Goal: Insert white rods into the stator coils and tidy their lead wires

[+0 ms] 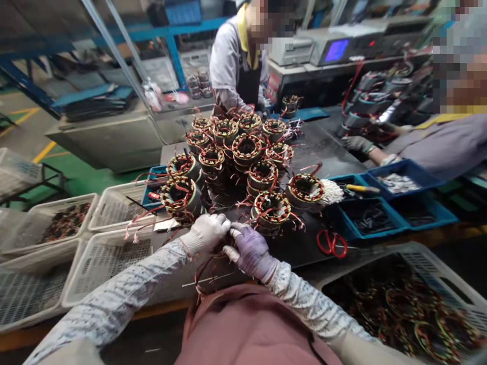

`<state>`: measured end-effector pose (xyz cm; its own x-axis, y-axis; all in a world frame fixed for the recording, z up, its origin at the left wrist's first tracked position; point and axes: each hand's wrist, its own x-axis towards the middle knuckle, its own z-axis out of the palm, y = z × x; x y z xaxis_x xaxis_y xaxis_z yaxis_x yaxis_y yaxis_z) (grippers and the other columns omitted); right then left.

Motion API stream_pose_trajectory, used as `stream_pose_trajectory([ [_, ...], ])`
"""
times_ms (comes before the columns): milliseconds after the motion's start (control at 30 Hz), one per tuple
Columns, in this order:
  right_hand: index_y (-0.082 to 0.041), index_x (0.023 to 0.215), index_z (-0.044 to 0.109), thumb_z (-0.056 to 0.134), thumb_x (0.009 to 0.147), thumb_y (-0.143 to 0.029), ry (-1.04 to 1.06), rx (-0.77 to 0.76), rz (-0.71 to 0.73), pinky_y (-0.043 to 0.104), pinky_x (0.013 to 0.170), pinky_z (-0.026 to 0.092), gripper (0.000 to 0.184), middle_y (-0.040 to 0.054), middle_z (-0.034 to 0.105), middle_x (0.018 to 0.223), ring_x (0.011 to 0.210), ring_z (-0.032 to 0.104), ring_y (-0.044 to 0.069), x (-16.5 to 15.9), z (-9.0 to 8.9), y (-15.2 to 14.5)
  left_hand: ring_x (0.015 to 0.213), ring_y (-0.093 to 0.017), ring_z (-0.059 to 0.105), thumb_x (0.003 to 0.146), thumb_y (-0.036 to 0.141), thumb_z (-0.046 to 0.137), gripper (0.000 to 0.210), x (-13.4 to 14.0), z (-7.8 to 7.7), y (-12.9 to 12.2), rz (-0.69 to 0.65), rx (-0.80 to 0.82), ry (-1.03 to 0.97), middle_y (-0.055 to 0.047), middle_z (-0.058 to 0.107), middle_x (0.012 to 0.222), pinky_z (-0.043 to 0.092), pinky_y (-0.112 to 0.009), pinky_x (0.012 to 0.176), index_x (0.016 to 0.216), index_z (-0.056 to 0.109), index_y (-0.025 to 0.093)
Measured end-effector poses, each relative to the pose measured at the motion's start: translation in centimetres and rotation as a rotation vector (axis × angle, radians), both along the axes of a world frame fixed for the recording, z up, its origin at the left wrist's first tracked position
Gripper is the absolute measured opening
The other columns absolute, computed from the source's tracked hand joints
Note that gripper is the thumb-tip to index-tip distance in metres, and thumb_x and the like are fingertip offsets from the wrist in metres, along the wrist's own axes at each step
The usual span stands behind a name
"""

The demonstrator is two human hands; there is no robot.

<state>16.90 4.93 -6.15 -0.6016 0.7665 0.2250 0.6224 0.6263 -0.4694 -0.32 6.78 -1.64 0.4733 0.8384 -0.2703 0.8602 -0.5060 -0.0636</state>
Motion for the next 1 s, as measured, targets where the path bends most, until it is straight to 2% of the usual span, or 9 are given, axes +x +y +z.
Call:
stream_pose_trajectory([
  [167,-0.013,0.115,0.06,0.049,0.087,-0.021,-0.119,-0.004,0.033,0.042,0.091,0.047,0.031,0.0177,0.059,0.123,0.109,0.056,0.026,-0.2,-0.1,0.9,0.073,-0.015,0.059,0.078,0.03,0.051,0.017,-0.8,2.4,1.9,-0.044,-0.197,-0.028,-0.001,0.06,0.086,0.042,-0.025,0.06,0.086,0.064,0.024],
  [267,-0.013,0.115,0.06,0.046,0.086,-0.015,-0.159,-0.011,0.068,0.042,0.09,0.048,0.032,0.0184,0.059,0.122,0.107,0.058,0.027,-0.1,-0.2,1.4,0.073,-0.015,0.058,0.07,0.025,0.056,0.021,-0.2,3.1,2.3,-0.05,-0.294,0.03,-0.002,0.06,0.092,0.043,-0.026,0.061,0.089,0.064,0.022],
  [400,-0.012,0.119,0.058,0.044,0.087,-0.014,-0.161,-0.031,0.086,0.04,0.09,0.049,0.035,0.0181,0.056,0.127,0.109,0.057,0.026,0.1,-0.2,1.6,0.082,-0.024,0.061,0.072,0.032,0.056,0.027,1.3,2.8,1.6,0.018,-0.177,0.119,-0.01,0.061,0.095,0.047,-0.034,0.066,0.094,0.064,0.018],
  [533,-0.012,0.121,0.056,0.044,0.087,-0.014,-0.172,-0.058,0.113,0.041,0.089,0.049,0.036,0.0185,0.054,0.129,0.108,0.058,0.027,0.4,0.0,1.6,0.08,-0.022,0.063,0.08,0.024,0.048,0.023,1.9,3.3,0.8,0.051,-0.153,0.171,-0.012,0.063,0.095,0.049,-0.034,0.066,0.095,0.064,0.018],
  [667,-0.009,0.125,0.051,0.052,0.087,-0.034,-0.148,-0.069,0.152,0.044,0.09,0.047,0.045,0.0222,0.051,0.131,0.111,0.055,0.029,0.4,0.3,1.6,0.073,-0.023,0.063,0.081,0.014,0.044,0.022,2.5,3.7,0.9,0.141,-0.245,0.043,-0.014,0.065,0.079,0.048,-0.036,0.067,0.084,0.066,0.012],
  [733,-0.008,0.125,0.051,0.055,0.085,-0.044,-0.168,-0.096,0.16,0.045,0.089,0.047,0.054,0.024,0.05,0.131,0.112,0.054,0.031,0.4,0.3,1.7,0.067,-0.022,0.061,0.078,0.016,0.049,0.018,3.0,3.4,1.2,0.229,-0.274,-0.02,-0.01,0.063,0.067,0.048,-0.035,0.065,0.07,0.065,0.012],
  [800,-0.008,0.125,0.051,0.055,0.085,-0.046,-0.203,-0.137,0.153,0.044,0.088,0.047,0.055,0.025,0.049,0.131,0.11,0.055,0.031,0.3,0.2,1.6,0.061,-0.018,0.059,0.078,0.022,0.053,0.019,3.2,2.9,1.2,0.277,-0.3,-0.069,-0.005,0.06,0.06,0.047,-0.03,0.062,0.064,0.063,0.014],
  [900,-0.009,0.129,0.048,0.053,0.087,-0.042,-0.246,-0.175,0.134,0.041,0.085,0.048,0.054,0.0251,0.048,0.133,0.106,0.058,0.03,0.2,0.0,1.5,0.056,-0.012,0.056,0.086,0.031,0.045,0.028,2.3,2.8,-0.1,0.33,-0.342,-0.201,0.0,0.06,0.06,0.045,-0.023,0.057,0.076,0.065,0.016],
  [1000,-0.012,0.132,0.047,0.053,0.087,-0.041,-0.242,-0.171,0.133,0.041,0.084,0.048,0.053,0.0235,0.044,0.138,0.104,0.058,0.03,0.2,0.1,1.3,0.065,-0.012,0.059,0.085,0.027,0.043,0.028,0.3,3.1,-2.8,0.355,-0.283,-0.334,-0.002,0.066,0.08,0.046,-0.021,0.061,0.098,0.065,0.018],
])
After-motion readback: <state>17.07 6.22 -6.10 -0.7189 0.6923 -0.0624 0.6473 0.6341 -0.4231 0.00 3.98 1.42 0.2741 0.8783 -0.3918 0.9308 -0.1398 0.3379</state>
